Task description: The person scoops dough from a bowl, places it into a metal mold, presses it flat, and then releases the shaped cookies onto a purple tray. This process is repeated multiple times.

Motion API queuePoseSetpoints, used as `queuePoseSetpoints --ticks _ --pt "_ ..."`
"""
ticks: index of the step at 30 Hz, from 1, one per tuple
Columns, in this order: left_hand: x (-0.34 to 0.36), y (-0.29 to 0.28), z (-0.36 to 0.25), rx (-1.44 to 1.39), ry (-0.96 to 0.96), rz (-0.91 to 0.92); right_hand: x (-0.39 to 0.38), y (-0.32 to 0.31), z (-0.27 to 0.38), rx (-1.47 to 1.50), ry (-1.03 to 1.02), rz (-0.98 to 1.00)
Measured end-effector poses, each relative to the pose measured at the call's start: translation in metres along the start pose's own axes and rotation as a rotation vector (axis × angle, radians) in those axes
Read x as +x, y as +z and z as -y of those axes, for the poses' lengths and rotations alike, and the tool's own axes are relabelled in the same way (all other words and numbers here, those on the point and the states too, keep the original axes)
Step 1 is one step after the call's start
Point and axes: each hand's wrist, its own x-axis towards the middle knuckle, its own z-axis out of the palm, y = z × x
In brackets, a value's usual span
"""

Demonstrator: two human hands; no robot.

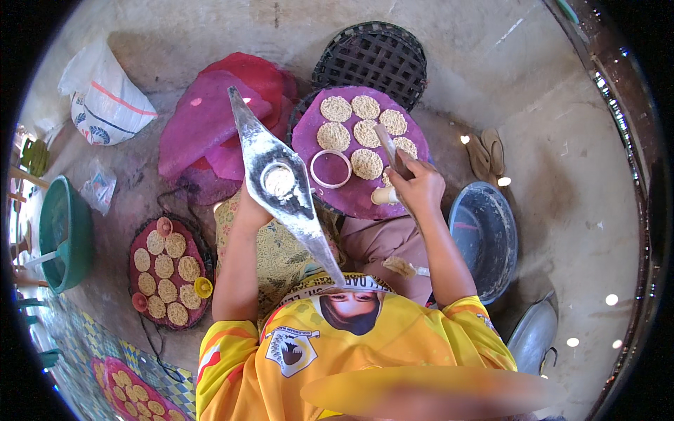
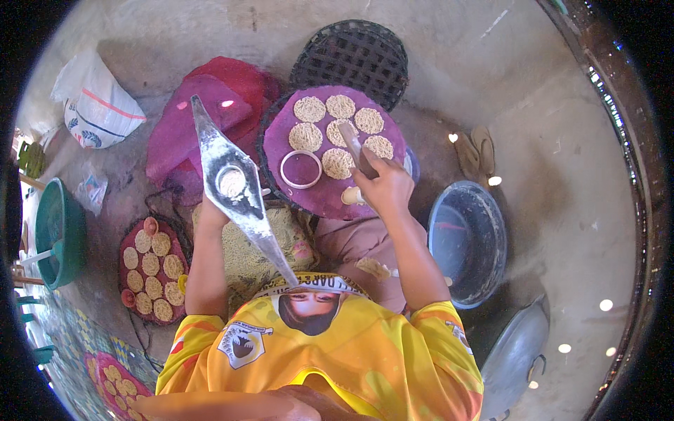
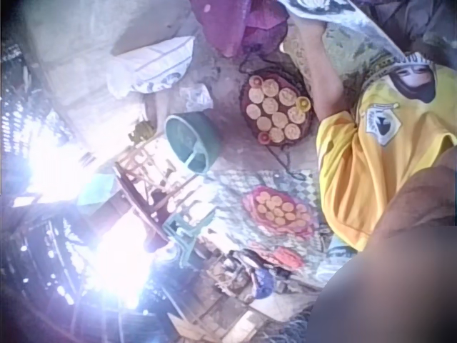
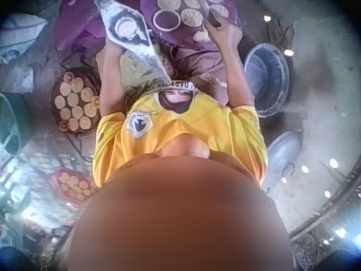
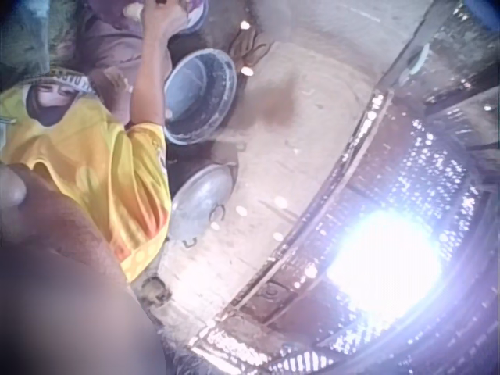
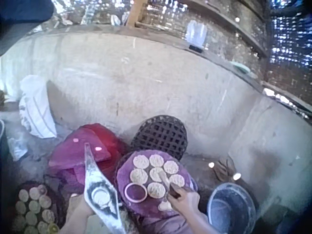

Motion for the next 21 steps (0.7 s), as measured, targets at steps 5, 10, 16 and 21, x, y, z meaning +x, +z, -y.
queuePoseSetpoints --ticks 5,10,16,21 --pt "-0.003 0.021 0.008 0.75 0.448 -0.037 0.014 -0.033 -0.002 0.744 0.258 -0.132" --pt "0.01 0.055 0.025 1.1 0.611 0.116 0.005 -0.046 0.026 1.292 0.412 -0.106" --pt "0.007 0.067 0.023 1.471 0.942 0.125 -0.014 -0.039 0.059 1.029 0.276 -0.194" --pt "0.002 0.069 0.014 1.682 1.087 0.285 -0.034 -0.038 0.064 0.671 -0.169 -0.268"
